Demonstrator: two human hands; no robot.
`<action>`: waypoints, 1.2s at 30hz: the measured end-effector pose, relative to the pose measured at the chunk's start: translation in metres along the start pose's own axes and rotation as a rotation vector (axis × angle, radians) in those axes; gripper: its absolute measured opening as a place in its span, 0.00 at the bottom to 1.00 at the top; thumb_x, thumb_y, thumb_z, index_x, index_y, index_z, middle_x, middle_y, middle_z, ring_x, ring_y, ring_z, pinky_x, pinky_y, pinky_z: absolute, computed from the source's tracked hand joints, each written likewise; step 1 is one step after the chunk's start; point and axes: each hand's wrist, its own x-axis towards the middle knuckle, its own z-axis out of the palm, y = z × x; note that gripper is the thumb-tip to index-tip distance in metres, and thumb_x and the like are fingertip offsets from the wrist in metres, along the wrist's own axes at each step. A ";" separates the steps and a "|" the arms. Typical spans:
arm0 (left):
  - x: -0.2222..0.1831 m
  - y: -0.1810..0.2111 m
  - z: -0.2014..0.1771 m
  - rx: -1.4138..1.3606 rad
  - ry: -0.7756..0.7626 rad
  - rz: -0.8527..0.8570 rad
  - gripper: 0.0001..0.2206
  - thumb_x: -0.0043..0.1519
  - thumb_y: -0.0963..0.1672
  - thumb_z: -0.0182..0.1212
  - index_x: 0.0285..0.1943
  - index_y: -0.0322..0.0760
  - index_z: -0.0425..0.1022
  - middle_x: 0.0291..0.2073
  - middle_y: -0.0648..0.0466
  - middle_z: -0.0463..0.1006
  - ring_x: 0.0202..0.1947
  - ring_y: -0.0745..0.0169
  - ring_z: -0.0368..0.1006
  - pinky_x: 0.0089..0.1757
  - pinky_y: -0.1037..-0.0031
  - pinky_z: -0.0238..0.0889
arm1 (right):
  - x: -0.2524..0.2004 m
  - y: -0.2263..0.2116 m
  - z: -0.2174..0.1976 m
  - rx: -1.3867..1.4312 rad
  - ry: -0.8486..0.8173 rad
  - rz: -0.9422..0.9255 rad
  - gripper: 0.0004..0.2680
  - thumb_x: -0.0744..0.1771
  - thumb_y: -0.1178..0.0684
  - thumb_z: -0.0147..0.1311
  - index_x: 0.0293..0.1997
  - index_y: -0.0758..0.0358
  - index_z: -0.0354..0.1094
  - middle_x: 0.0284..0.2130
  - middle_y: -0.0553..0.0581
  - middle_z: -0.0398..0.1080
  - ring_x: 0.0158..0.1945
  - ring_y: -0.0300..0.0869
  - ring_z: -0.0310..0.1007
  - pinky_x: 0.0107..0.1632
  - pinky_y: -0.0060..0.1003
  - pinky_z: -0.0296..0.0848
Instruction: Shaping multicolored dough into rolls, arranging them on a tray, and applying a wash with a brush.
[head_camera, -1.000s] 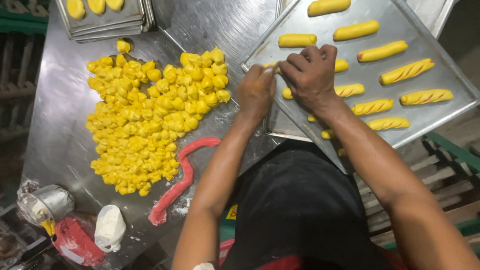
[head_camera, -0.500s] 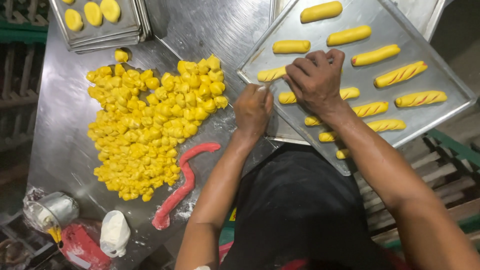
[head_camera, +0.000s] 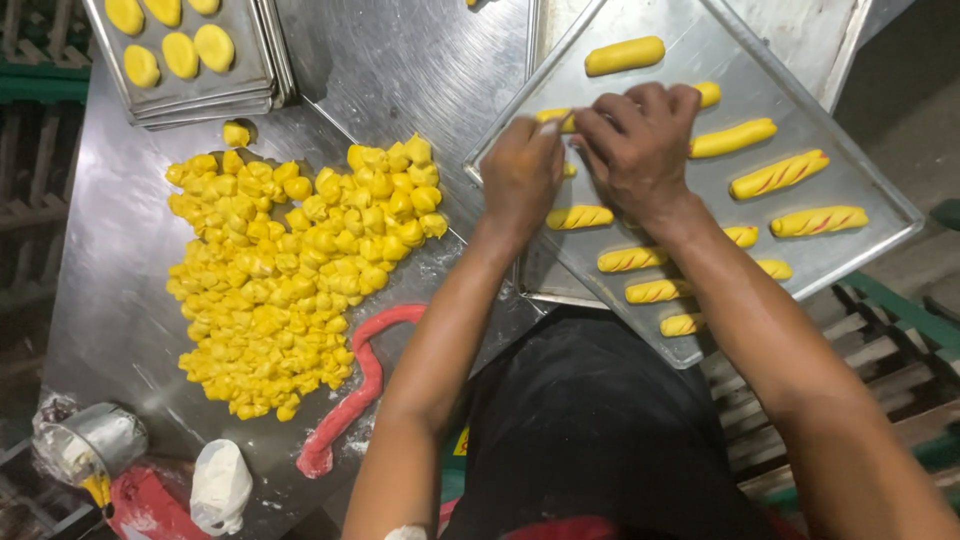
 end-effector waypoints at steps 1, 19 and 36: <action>0.007 -0.001 0.006 -0.008 -0.003 0.010 0.03 0.63 0.40 0.66 0.41 0.35 0.77 0.33 0.48 0.74 0.33 0.47 0.75 0.36 0.59 0.68 | 0.004 0.003 0.002 -0.006 -0.013 -0.018 0.06 0.67 0.52 0.66 0.45 0.56 0.75 0.41 0.45 0.72 0.49 0.44 0.66 0.56 0.48 0.56; 0.003 0.012 0.002 -0.041 -0.034 -0.037 0.05 0.60 0.40 0.64 0.42 0.35 0.77 0.33 0.49 0.73 0.32 0.47 0.75 0.34 0.59 0.68 | -0.007 0.026 -0.004 -0.023 -0.039 -0.043 0.04 0.68 0.53 0.66 0.41 0.57 0.75 0.39 0.46 0.73 0.51 0.45 0.68 0.56 0.50 0.54; 0.055 0.010 0.055 -0.010 0.040 0.030 0.03 0.58 0.40 0.65 0.38 0.37 0.76 0.31 0.47 0.73 0.33 0.44 0.74 0.35 0.56 0.67 | 0.015 0.090 -0.001 -0.063 -0.011 -0.072 0.06 0.65 0.54 0.63 0.44 0.54 0.75 0.43 0.43 0.73 0.52 0.42 0.67 0.58 0.49 0.54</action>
